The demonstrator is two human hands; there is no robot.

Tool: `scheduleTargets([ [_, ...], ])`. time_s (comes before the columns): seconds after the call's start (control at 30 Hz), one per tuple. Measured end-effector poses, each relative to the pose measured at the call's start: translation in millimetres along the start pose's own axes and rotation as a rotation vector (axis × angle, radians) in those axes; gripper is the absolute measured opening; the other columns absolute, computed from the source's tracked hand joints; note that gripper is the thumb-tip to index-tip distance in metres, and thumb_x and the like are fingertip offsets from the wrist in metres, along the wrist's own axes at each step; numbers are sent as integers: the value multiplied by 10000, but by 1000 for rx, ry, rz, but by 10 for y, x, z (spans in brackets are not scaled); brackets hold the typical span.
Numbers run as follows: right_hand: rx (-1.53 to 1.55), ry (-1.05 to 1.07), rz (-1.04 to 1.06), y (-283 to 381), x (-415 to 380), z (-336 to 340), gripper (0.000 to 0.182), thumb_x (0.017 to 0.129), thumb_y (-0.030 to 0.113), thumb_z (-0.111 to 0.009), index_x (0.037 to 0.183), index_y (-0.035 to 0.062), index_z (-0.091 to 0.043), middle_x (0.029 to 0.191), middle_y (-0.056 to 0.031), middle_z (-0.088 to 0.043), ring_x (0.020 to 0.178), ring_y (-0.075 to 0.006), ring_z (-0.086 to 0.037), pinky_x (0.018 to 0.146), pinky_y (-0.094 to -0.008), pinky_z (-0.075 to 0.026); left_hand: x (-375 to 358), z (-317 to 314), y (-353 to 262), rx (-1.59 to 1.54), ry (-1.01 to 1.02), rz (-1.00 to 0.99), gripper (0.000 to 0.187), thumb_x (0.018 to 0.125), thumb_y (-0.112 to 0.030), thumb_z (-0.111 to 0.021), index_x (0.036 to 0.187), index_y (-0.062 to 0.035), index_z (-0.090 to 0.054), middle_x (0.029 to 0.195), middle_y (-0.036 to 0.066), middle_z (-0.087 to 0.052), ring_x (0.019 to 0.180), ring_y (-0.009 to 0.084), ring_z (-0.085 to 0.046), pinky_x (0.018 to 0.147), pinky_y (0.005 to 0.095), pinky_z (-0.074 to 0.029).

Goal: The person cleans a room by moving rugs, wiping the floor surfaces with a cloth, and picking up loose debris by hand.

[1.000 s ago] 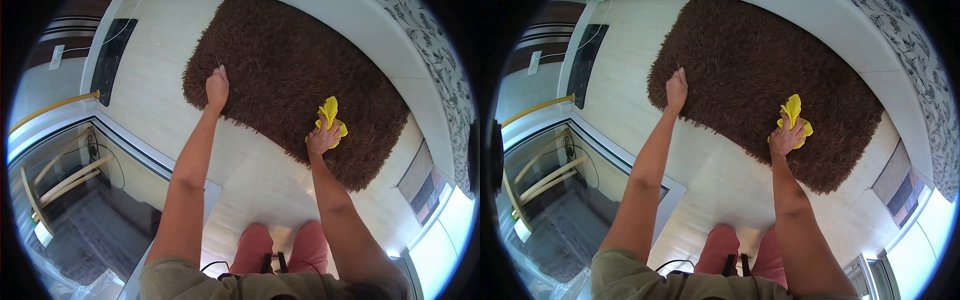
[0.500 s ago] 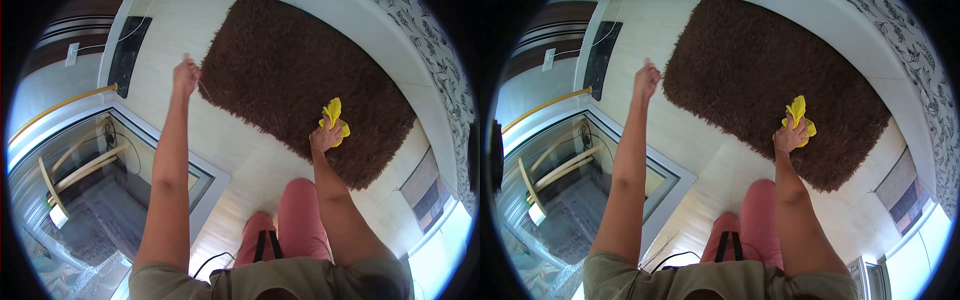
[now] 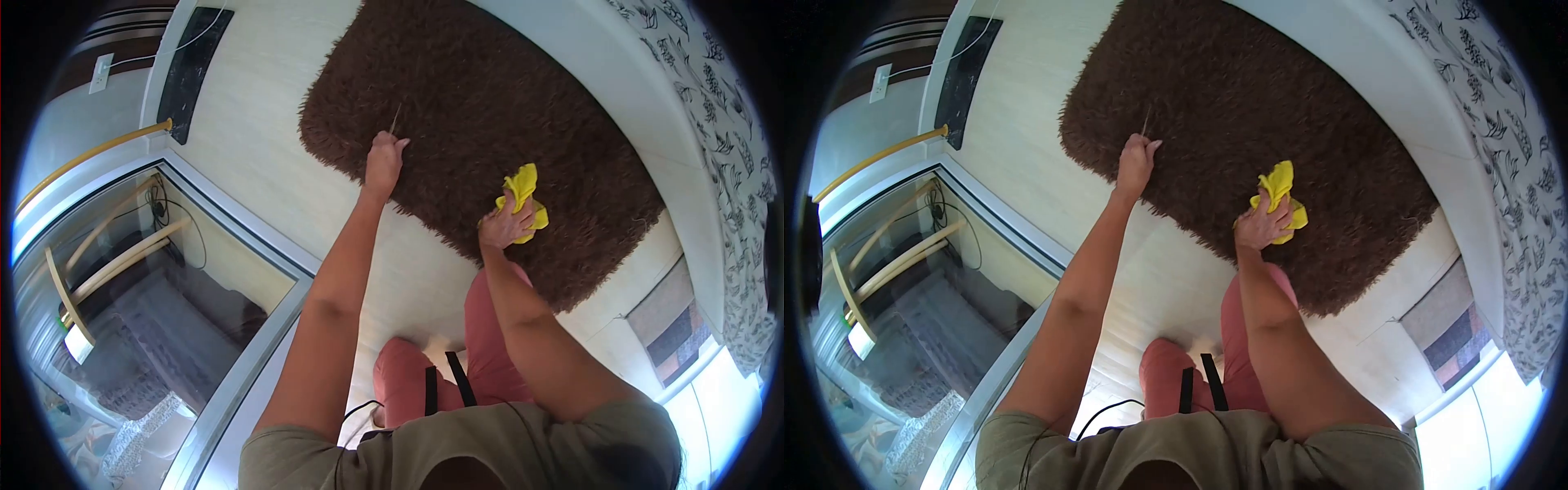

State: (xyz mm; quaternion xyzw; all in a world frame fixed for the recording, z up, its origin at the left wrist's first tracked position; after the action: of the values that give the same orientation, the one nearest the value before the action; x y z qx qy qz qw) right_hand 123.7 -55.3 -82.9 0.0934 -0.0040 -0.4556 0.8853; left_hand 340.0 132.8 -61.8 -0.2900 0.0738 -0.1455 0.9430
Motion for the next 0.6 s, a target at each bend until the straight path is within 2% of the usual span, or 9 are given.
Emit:
scheduleTargets([
  [0.07,37,10,37,-8,5,30,513,672,137,-659,1137,273,-491,1291,-136,-319,1231,-379,-267,891,-660,-244,-24,-32,-49,31,-21,27,266,875,-225,-538,798,26,-498,803,243,-547,716,424,-572,636,467,-470],
  [0.17,87,57,52,25,20,24,505,678,143,-661,1137,273,-494,1298,-134,-309,1227,-387,-270,891,-672,-233,13,-103,53,130,-32,181,234,891,-191,-504,822,32,-492,816,259,-531,720,427,-571,624,476,-478],
  [0.27,104,148,6,-1,88,-3,517,682,147,-663,1147,278,-482,1316,-133,-276,1238,-392,-242,891,-694,-210,61,-88,86,172,-47,140,245,899,-185,-481,794,35,-502,755,266,-539,731,432,-572,591,464,-474],
  [0.33,106,155,0,6,67,21,555,651,97,-666,1142,273,-476,1317,-127,-287,1240,-375,-236,901,-653,-209,151,-10,323,23,-66,276,278,899,-198,-472,768,43,-515,698,272,-545,726,445,-570,559,431,-468],
  [0.37,119,155,4,-3,63,16,537,659,99,-662,1132,274,-480,1320,-130,-276,1249,-375,-220,897,-665,-202,145,-85,648,-159,-60,408,333,908,-244,-478,750,46,-524,608,202,-547,594,366,-583,494,364,-451],
  [0.4,120,150,-2,-4,61,22,537,659,99,-662,1132,274,-480,1320,-130,-276,1249,-375,-220,897,-665,-202,183,-2,613,-161,-58,400,333,908,-244,-478,750,46,-524,608,202,-547,594,366,-583,494,364,-451],
  [0.47,129,162,-12,0,64,27,540,667,84,-655,1138,274,-471,1323,-130,-270,1254,-375,-213,901,-663,-196,138,36,673,-569,-38,744,353,922,-269,-469,773,45,-530,587,94,-512,482,211,-515,452,304,-428],
  [0.5,126,154,-11,-14,61,32,540,667,84,-655,1138,274,-471,1323,-130,-270,1254,-375,-213,901,-663,-196,142,90,618,-688,-74,767,343,922,-281,-482,734,4,-515,567,3,-425,462,94,-404,417,252,-382],
  [0.6,139,199,-32,-38,71,25,547,697,113,-660,1163,303,-447,1333,-123,-240,1263,-376,-191,903,-702,-184,120,197,515,-912,-65,794,303,918,-255,-489,703,-42,-484,560,-16,-380,447,82,-362,401,239,-348],
])
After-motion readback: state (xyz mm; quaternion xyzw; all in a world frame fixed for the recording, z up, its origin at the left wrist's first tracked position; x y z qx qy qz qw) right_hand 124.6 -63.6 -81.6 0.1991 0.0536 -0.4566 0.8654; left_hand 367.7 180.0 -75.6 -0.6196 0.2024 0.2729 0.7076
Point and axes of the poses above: each hand's wrist, its own x-axis towards the middle knuckle, its own z-axis out of the back of the hand, y = z × x, the point moved 7 cm from there along x, towards the middle knuckle
